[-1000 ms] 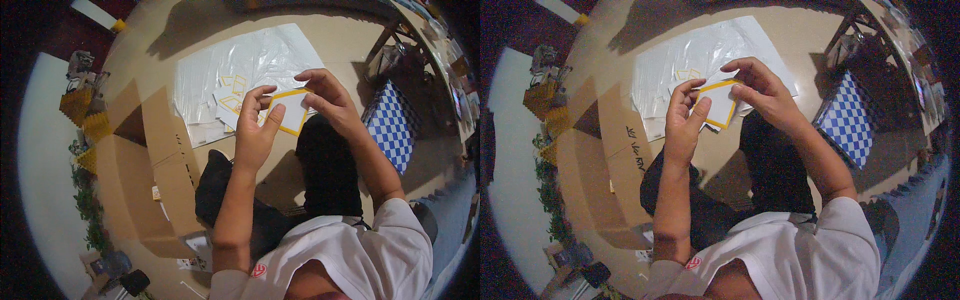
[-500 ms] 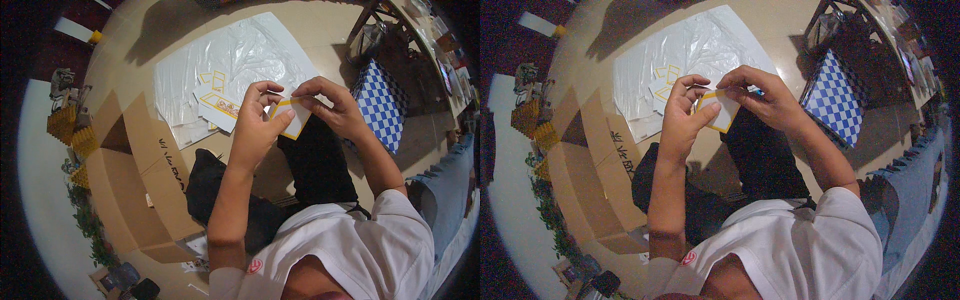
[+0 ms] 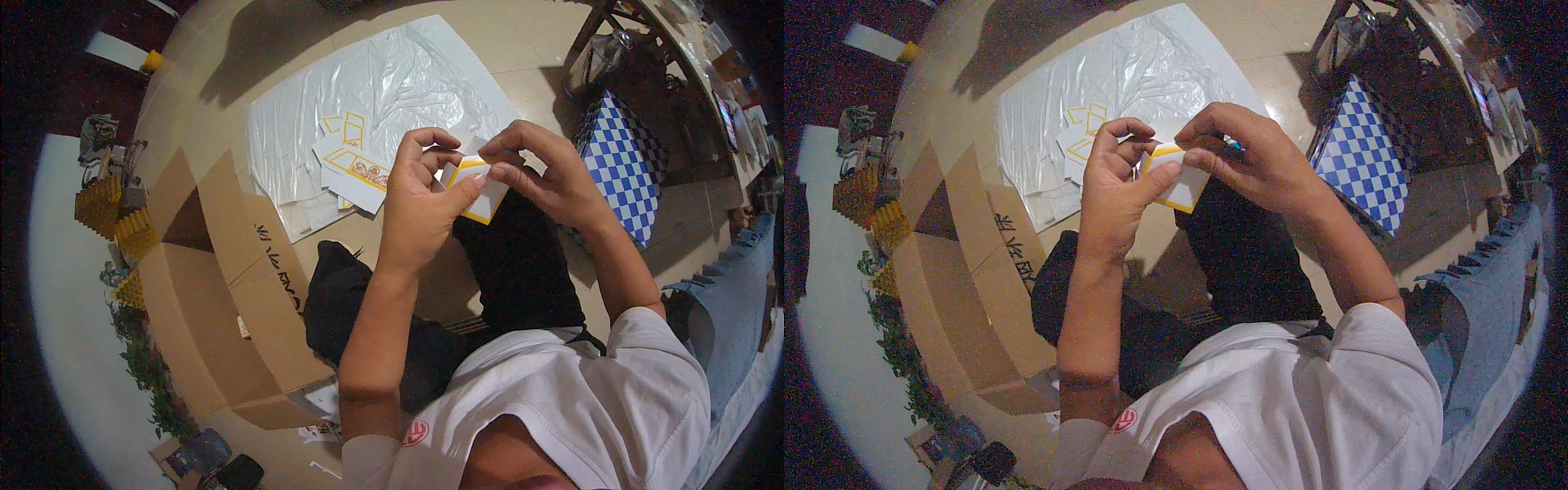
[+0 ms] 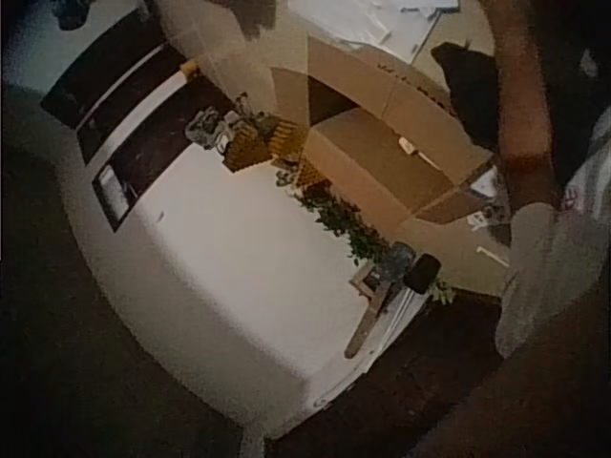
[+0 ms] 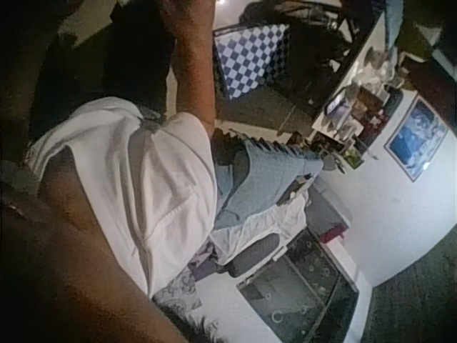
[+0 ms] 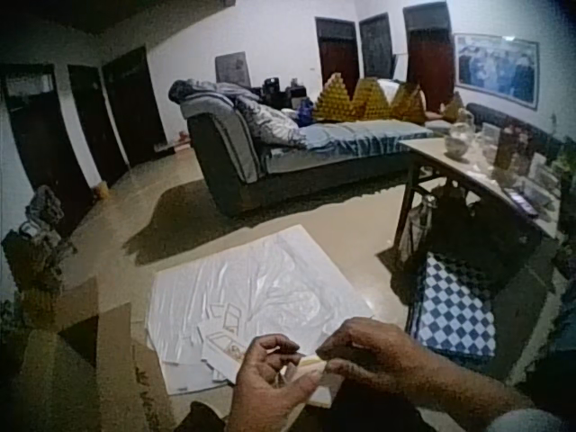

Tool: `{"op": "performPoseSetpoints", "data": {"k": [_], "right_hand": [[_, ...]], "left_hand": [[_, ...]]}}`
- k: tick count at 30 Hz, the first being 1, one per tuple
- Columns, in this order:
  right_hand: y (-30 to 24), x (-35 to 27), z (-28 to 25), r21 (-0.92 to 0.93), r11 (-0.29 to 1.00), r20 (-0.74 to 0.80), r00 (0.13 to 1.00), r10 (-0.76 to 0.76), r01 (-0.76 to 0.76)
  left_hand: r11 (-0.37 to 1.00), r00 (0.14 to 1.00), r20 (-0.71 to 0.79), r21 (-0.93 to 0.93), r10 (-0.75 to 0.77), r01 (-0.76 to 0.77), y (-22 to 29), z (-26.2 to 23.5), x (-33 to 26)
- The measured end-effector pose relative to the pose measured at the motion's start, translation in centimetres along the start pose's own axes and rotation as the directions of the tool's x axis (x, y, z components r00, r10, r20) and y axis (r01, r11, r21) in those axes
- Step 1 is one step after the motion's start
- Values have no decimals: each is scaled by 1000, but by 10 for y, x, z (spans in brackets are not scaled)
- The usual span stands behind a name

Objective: The person assembles small paper boxes by folding flat sheets and securing the edges with a tape dispenser. They repeatedly fold the paper, apply tape to the seams, and place the finished boxes aside.

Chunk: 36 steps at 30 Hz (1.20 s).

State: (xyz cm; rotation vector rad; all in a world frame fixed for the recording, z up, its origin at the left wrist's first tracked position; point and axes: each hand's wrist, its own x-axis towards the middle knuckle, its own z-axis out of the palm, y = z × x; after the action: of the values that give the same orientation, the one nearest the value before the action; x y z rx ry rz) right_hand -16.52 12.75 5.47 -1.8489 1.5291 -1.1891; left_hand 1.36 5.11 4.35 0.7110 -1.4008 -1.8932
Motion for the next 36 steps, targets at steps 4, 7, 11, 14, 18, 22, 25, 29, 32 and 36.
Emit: {"op": "performPoseSetpoints", "data": {"k": [4,7,11,14,18,22,25,29,32,36], "right_hand": [[-1,0,-1,-15,999,2,1000,-28,28],[-3,2,-3,-31,998,18,998,-57,57],[2,1,-4,-69,996,3,998,-64,64],[8,-4,2,-58,996,-75,995,-64,60],[9,-5,3,-261,958,-122,981,-153,118],[13,-10,3,-282,953,-83,987,-138,109],[13,-12,8,-278,951,-90,982,-165,134],[14,-14,8,-137,982,-135,979,-150,131],[19,-6,-6,104,992,-254,966,-38,67],[25,11,-39,25,996,-31,996,-89,90]], "left_hand": [[1000,1000,3,22,6,-6,-3,0,1],[995,997,4,65,74,-74,-9,-1,1],[983,994,68,158,83,-93,-10,-1,2],[861,978,103,464,183,-210,-9,0,1],[681,913,79,641,400,-354,-12,1,2],[542,879,210,719,427,-435,-6,-3,0],[532,868,196,722,456,-442,-9,-4,0],[567,870,252,675,424,-472,0,-14,4],[761,890,250,462,382,-456,11,-35,4],[919,895,265,69,358,-388,23,-58,-1]]}}
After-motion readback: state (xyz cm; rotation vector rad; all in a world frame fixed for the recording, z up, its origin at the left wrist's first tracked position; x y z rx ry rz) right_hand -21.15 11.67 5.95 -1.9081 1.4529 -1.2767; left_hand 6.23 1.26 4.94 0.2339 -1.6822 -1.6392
